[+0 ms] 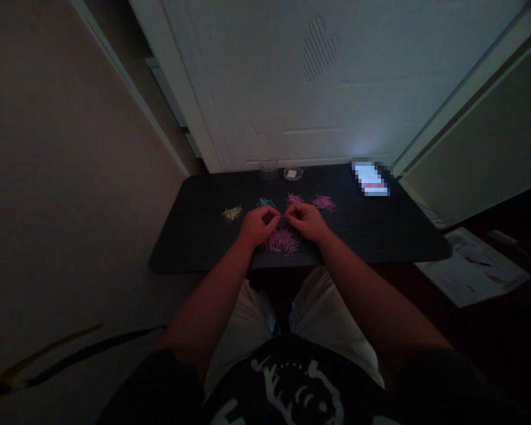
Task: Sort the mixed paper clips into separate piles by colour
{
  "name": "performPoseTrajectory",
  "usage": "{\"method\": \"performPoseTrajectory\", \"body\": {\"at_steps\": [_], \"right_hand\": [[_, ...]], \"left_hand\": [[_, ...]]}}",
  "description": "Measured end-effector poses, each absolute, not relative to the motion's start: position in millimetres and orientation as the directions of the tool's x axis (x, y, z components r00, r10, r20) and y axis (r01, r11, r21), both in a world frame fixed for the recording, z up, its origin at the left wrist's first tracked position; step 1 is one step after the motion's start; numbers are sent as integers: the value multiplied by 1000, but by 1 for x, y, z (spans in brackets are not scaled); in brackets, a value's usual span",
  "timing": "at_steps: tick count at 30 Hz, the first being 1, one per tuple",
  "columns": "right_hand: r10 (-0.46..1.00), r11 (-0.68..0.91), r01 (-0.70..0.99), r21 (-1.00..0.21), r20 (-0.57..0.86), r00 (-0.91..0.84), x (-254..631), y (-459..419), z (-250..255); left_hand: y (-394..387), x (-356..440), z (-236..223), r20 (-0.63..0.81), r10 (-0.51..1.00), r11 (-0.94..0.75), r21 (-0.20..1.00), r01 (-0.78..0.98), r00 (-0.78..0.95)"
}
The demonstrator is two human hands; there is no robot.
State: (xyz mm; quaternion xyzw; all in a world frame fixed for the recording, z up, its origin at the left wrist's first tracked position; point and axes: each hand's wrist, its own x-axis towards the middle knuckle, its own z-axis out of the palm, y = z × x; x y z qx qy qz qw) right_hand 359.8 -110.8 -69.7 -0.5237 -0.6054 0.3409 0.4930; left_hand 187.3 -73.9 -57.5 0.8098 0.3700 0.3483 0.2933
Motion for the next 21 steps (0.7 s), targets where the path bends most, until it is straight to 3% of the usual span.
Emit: {"method": "performPoseTrajectory", "body": {"at_steps": [21], "right_hand": [[973, 208, 269, -940, 227, 42, 358, -113, -66]], "left_hand": [[-73, 186, -58, 348, 804, -550, 744, 380, 482]]}}
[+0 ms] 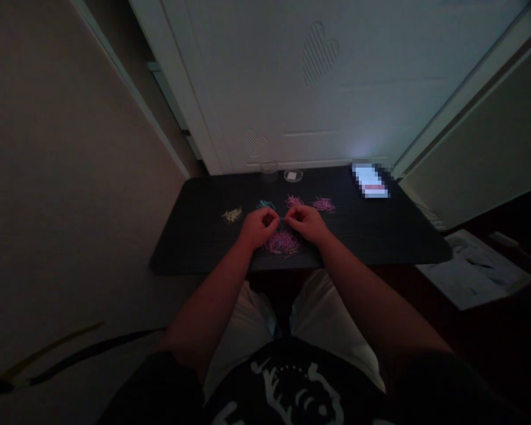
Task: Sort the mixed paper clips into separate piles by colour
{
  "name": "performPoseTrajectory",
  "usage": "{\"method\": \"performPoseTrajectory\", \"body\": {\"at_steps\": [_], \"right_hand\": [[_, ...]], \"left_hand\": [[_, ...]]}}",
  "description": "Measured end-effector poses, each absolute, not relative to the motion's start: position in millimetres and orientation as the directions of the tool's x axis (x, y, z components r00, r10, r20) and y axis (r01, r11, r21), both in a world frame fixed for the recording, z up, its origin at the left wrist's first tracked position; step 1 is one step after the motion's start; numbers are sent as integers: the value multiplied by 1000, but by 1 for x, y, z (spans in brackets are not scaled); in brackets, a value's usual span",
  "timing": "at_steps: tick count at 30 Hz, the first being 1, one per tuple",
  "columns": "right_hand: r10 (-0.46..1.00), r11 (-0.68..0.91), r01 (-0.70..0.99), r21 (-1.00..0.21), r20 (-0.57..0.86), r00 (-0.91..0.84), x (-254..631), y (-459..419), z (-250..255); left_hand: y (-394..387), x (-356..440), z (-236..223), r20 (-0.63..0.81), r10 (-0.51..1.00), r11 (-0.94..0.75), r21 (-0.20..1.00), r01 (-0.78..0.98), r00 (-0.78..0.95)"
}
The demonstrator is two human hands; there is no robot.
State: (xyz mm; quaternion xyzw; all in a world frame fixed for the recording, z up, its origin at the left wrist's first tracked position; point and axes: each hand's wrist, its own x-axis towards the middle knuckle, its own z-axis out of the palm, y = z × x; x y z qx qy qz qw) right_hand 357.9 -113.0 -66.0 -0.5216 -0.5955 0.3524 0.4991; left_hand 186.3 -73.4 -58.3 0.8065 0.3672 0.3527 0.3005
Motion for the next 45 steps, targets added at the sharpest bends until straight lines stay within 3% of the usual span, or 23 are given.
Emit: {"method": "performPoseTrajectory", "body": {"at_steps": [12, 45], "right_hand": [[971, 236, 243, -941, 237, -25, 357, -114, -64], [968, 231, 274, -933, 248, 27, 357, -113, -65]], "left_hand": [[-72, 187, -61, 346, 789, -564, 737, 373, 508], [-72, 184, -60, 363, 809, -547, 751, 369, 462]]}}
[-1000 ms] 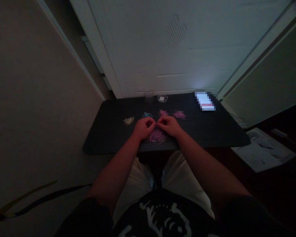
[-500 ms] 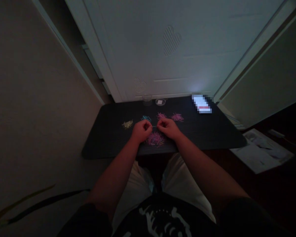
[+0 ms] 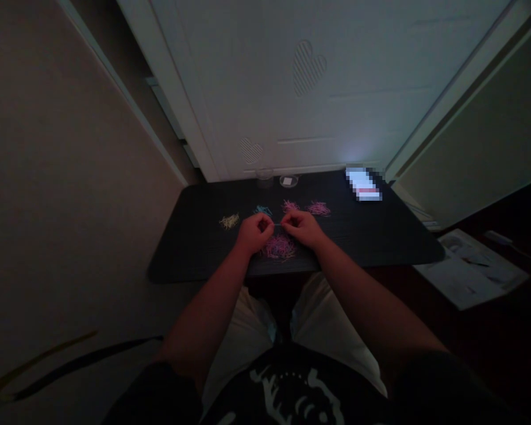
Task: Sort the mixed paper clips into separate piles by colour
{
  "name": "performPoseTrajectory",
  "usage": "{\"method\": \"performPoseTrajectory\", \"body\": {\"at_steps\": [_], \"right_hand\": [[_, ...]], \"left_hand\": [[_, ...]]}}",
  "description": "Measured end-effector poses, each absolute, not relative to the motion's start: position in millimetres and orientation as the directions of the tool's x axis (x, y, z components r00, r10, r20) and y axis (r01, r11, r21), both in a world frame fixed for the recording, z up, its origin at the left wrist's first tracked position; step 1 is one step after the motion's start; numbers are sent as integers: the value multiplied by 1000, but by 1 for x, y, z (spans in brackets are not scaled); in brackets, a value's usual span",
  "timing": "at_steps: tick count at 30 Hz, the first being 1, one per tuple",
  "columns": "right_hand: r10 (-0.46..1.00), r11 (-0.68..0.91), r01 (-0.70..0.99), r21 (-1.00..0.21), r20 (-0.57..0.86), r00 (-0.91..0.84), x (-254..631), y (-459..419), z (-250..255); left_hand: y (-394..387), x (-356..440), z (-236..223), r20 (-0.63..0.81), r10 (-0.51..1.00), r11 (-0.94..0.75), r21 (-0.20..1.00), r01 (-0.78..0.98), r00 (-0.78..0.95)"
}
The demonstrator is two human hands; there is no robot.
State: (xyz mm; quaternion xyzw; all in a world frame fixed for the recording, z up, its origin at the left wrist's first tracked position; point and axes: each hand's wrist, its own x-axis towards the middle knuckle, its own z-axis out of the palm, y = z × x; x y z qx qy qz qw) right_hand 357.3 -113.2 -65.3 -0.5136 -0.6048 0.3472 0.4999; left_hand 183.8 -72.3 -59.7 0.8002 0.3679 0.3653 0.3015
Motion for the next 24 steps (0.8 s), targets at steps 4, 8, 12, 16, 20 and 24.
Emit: {"method": "performPoseTrajectory", "body": {"at_steps": [4, 8, 12, 16, 20, 24], "right_hand": [[971, 224, 256, -940, 239, 26, 358, -112, -67], [971, 222, 261, -939, 237, 27, 358, -112, -68], [972, 215, 263, -940, 234, 39, 358, -112, -67], [972, 212, 267, -940, 231, 40, 357, -113, -66], [969, 220, 282, -934, 242, 43, 357, -113, -66], [972, 215, 257, -942, 231, 33, 358, -113, -66]], "left_hand": [[-73, 184, -59, 362, 807, -551, 745, 375, 466], [-73, 185, -58, 350, 815, -540, 749, 385, 461], [-73, 185, -58, 352, 813, -541, 750, 380, 464], [-73, 184, -59, 350, 813, -540, 752, 379, 465], [-73, 184, -59, 355, 810, -547, 743, 386, 466], [-73, 185, -59, 359, 812, -547, 744, 385, 460]]}}
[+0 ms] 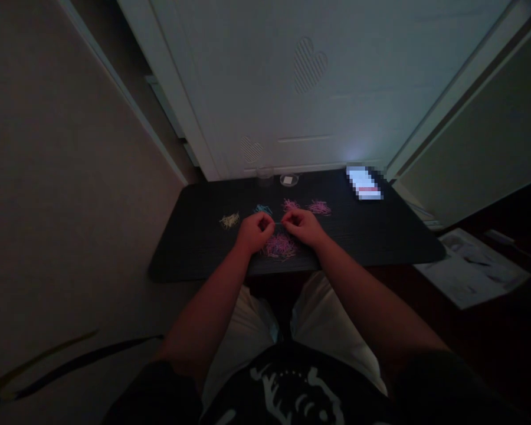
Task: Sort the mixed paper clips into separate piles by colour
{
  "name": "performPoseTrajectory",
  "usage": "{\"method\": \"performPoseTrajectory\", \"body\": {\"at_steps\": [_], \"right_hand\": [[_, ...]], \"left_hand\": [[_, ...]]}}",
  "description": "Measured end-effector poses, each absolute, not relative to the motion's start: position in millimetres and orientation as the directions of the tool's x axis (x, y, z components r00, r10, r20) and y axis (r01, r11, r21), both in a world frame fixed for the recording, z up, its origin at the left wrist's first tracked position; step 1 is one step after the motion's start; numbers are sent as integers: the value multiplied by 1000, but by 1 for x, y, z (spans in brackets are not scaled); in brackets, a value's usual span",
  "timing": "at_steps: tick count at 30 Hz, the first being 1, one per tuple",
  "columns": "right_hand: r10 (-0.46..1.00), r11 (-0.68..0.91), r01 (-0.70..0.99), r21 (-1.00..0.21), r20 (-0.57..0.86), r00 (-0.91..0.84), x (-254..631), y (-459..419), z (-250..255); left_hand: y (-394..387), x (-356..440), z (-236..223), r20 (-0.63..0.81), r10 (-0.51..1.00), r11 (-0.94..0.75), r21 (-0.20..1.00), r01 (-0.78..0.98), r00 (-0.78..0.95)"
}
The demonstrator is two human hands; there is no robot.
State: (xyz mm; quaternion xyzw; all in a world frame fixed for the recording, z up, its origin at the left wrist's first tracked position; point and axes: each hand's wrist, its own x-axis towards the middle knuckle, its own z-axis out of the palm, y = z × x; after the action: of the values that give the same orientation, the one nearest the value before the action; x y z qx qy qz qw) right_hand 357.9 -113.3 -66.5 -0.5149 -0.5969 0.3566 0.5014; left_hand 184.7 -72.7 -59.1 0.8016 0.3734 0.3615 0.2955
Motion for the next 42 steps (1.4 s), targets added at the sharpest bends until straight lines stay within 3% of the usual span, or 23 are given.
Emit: {"method": "performPoseTrajectory", "body": {"at_steps": [13, 20, 42], "right_hand": [[971, 210, 314, -926, 234, 40, 358, -114, -66], [974, 205, 357, -911, 227, 22, 356, -114, -67], [975, 201, 415, -888, 221, 1, 357, -114, -66]], "left_hand": [[-74, 186, -59, 352, 779, -570, 742, 353, 518], [-73, 186, -60, 350, 740, -627, 669, 400, 574], [-73, 187, -60, 378, 746, -631, 666, 398, 548]]}}
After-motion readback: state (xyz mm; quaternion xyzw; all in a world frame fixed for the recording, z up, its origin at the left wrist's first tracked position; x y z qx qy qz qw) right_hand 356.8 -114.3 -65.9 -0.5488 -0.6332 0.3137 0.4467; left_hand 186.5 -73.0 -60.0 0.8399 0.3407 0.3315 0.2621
